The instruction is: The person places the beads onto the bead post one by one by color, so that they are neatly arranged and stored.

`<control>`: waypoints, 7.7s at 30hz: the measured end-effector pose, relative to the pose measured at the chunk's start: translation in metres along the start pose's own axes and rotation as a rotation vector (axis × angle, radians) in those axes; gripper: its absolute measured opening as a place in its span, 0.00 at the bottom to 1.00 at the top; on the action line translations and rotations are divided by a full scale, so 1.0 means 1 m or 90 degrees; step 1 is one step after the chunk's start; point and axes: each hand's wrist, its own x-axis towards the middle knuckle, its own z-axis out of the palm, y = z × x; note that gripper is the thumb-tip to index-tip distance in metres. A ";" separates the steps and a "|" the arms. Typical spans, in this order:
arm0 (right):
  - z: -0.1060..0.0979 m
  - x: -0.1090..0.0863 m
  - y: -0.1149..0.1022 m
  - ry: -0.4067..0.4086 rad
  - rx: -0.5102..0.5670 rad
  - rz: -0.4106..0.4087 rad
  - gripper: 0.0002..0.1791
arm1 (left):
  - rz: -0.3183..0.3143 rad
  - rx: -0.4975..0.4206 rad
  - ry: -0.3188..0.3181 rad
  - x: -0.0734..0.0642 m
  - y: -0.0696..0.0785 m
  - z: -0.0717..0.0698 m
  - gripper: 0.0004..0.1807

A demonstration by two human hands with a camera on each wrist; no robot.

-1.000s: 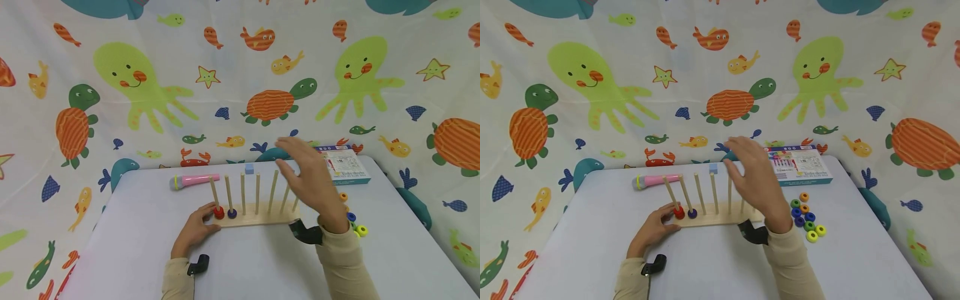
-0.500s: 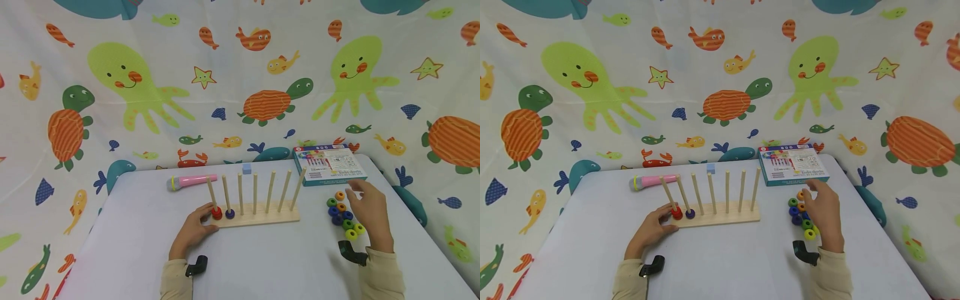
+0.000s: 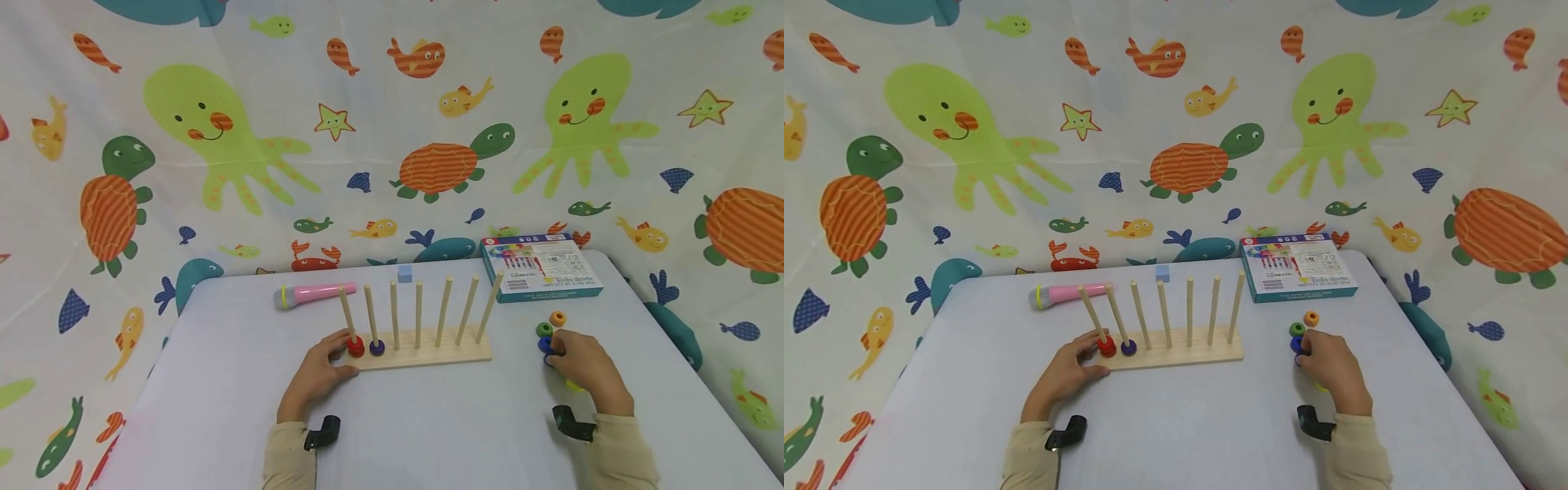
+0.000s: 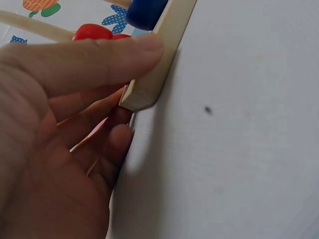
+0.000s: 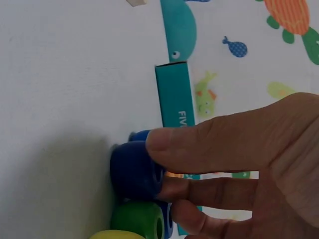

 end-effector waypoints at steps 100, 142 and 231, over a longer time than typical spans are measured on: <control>-0.013 -0.004 0.018 0.035 0.076 0.194 0.31 | 0.036 0.008 0.002 0.002 -0.004 0.003 0.35; -0.020 -0.012 -0.236 0.239 0.187 -0.551 0.17 | 0.050 -0.011 0.011 -0.002 -0.005 0.003 0.34; -0.052 -0.037 -0.157 0.470 0.264 -0.319 0.19 | 0.010 -0.002 0.014 -0.006 -0.001 0.005 0.36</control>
